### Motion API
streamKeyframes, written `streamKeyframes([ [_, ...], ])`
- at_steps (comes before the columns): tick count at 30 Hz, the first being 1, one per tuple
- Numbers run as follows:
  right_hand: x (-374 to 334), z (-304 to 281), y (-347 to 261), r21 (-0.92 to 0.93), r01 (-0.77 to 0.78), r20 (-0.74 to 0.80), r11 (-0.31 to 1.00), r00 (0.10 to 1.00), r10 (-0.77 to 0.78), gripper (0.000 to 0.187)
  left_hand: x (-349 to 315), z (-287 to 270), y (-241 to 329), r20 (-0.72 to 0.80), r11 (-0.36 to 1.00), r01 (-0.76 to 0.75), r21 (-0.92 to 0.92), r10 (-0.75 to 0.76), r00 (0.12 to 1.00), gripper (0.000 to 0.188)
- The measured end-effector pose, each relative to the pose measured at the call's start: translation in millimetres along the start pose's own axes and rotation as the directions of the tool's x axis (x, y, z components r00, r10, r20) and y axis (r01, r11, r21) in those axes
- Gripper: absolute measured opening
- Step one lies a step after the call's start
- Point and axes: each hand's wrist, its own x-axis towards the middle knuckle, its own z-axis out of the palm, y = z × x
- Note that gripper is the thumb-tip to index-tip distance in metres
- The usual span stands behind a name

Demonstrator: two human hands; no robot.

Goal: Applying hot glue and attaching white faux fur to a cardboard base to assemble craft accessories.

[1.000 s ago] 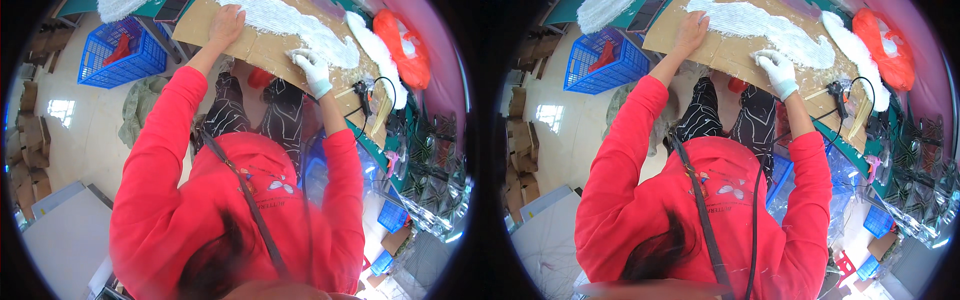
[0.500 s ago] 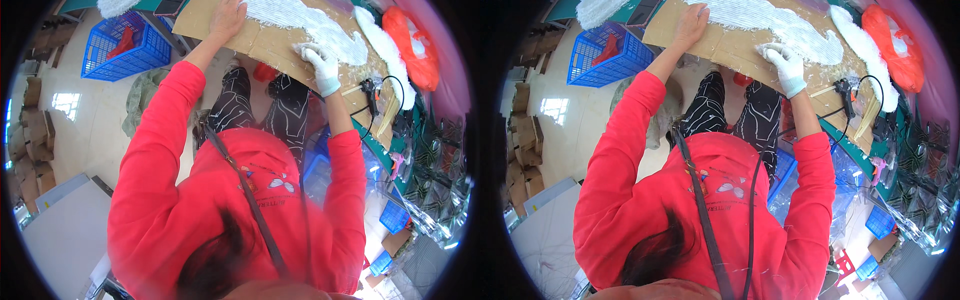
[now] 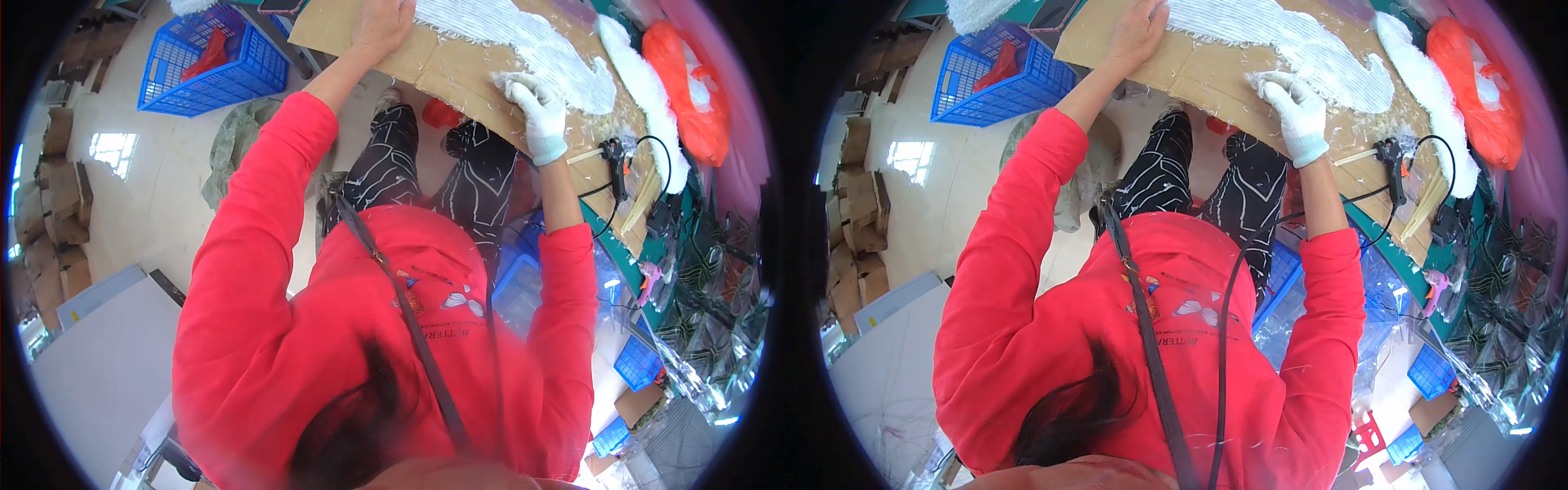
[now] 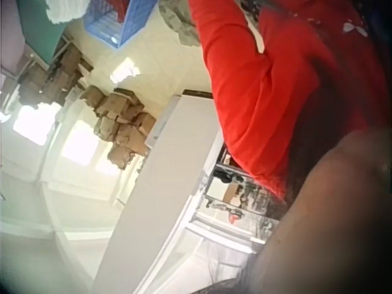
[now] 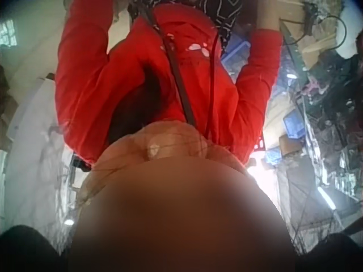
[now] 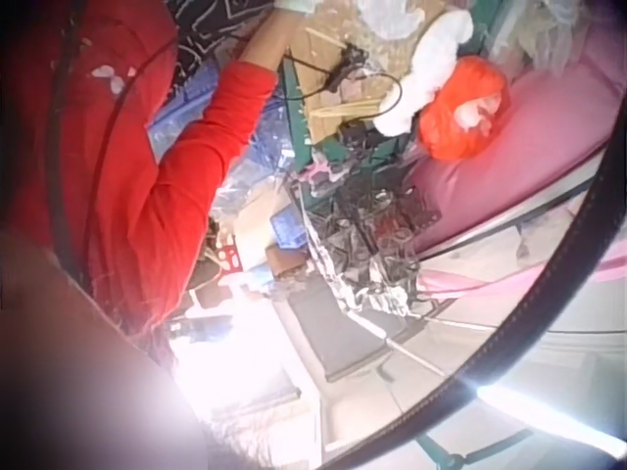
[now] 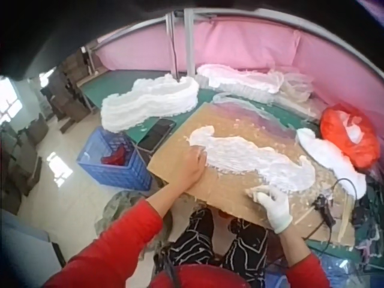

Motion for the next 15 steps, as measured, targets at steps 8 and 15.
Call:
streamKeyframes([
  [8,2,0,0,-0.002,0.007,0.024,1.000,1.000,-0.007,0.023,-1,-1,1,0.034,0.998,0.068,-0.003,-0.068,0.997,0.028],
  [15,2,-6,9,-0.061,0.052,0.030,0.997,0.998,-0.050,0.022,-1,10,-21,0.048,1.000,0.000,0.025,-0.001,0.999,0.028],
])
